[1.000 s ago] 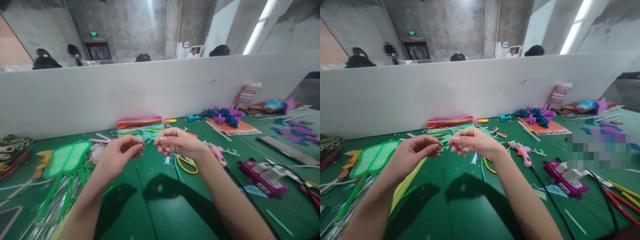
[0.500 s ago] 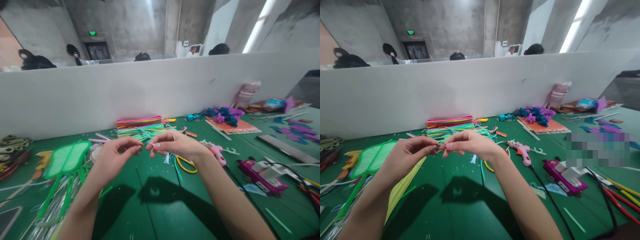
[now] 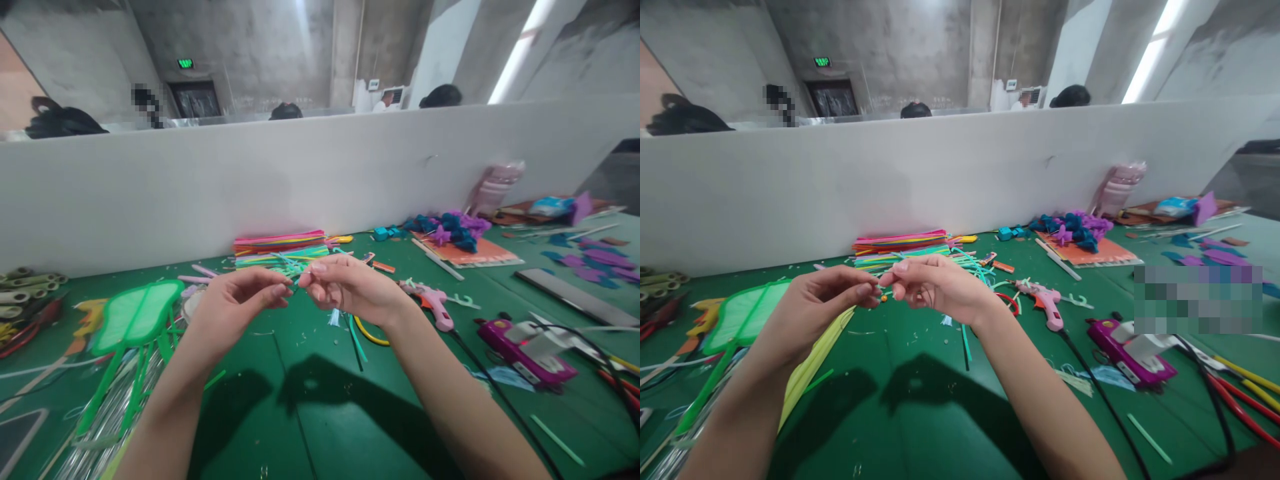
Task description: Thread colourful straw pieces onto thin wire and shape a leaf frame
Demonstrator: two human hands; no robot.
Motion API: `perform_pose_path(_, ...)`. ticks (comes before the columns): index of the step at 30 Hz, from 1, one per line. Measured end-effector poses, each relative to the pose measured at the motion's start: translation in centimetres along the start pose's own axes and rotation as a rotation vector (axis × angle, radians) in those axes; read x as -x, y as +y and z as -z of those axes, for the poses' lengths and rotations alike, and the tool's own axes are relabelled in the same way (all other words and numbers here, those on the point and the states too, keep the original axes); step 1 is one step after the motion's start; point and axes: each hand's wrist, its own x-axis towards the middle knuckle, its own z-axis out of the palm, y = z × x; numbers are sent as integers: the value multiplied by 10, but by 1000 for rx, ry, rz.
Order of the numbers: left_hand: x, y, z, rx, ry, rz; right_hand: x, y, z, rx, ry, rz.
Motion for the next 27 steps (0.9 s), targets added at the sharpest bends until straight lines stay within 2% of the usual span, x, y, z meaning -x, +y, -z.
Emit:
perform_pose_path(5,-2,-2,-2,2,120,16,-2,-1,3,-256,50,27)
perform_pose_path(8,-3,-3,-4,-55,133,2,-2,-1,4,-270,45,3)
perform_pose_path(12,-1,-4,-5,-183,111,-27,-3,1,4,-289,56,39)
perform_pose_path(16,2,-3,-4,-316,135,-46,-1,-1,6,-248,66,-21)
perform_pose_path(22,3,-1,-2,-562,82,-212,2,-5,9,-24,50,-128)
perform_pose_path(27,5,-9,-4,-829,91,-382,1,-5,6,5,148,-126)
